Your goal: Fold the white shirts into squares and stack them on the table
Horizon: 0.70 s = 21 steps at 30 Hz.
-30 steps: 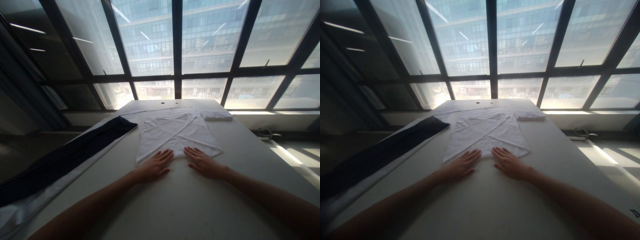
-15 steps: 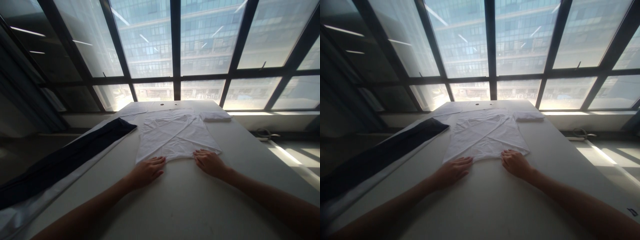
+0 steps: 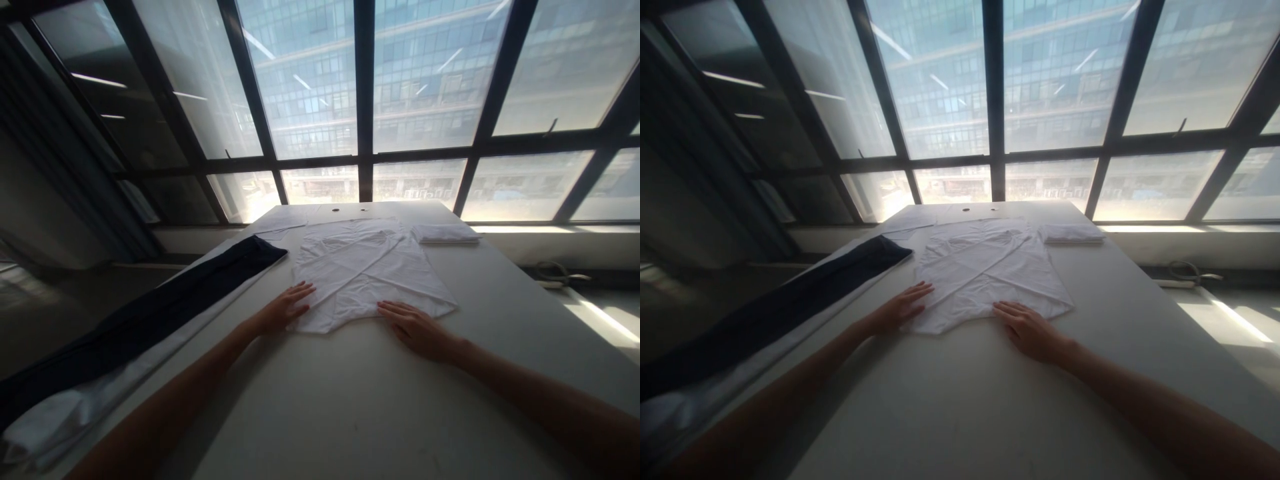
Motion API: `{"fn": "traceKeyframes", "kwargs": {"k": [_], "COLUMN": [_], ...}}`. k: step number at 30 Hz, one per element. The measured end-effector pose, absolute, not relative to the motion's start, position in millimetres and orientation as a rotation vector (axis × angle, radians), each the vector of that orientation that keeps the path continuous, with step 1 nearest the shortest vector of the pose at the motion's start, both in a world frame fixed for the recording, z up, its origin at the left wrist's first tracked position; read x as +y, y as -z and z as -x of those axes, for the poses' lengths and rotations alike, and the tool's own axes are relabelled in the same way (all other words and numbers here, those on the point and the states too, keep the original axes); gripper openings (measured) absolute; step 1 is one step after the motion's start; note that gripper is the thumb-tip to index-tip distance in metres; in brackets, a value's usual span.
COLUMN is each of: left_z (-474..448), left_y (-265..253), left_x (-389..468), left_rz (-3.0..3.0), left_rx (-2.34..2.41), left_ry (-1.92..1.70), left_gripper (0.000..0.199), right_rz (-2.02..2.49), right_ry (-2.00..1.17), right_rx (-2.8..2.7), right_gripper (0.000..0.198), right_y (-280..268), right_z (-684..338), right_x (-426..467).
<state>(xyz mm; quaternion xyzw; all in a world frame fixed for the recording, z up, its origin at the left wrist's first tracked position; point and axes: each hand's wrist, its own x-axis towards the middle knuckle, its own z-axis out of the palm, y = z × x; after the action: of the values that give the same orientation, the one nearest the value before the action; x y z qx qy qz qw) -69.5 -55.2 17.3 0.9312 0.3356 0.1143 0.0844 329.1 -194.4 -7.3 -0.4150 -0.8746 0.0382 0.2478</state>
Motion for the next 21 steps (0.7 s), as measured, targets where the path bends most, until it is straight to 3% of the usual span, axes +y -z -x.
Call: {"fn": "traceKeyframes", "kwargs": {"k": [6, 14, 21], "left_z": [96, 91, 82], "left_y": [-7, -13, -32], "left_x": [-30, -39, -53], "left_rz": [-2.766, -2.815, -2.887], "left_rx": [1.030, 1.018, 0.937], "left_ry": [-0.171, -0.169, -0.212], "left_gripper": [0.063, 0.058, 0.040], "right_rz": [1.190, 1.488, 1.675], "right_ry": [-0.240, -0.038, 0.095], "right_rx": [-2.400, -2.466, -2.508], "right_gripper": [0.056, 0.036, 0.026], "right_y": [2, -13, -23], "right_z": [-330, -316, -314], "right_x": [-194, -191, -200]}}
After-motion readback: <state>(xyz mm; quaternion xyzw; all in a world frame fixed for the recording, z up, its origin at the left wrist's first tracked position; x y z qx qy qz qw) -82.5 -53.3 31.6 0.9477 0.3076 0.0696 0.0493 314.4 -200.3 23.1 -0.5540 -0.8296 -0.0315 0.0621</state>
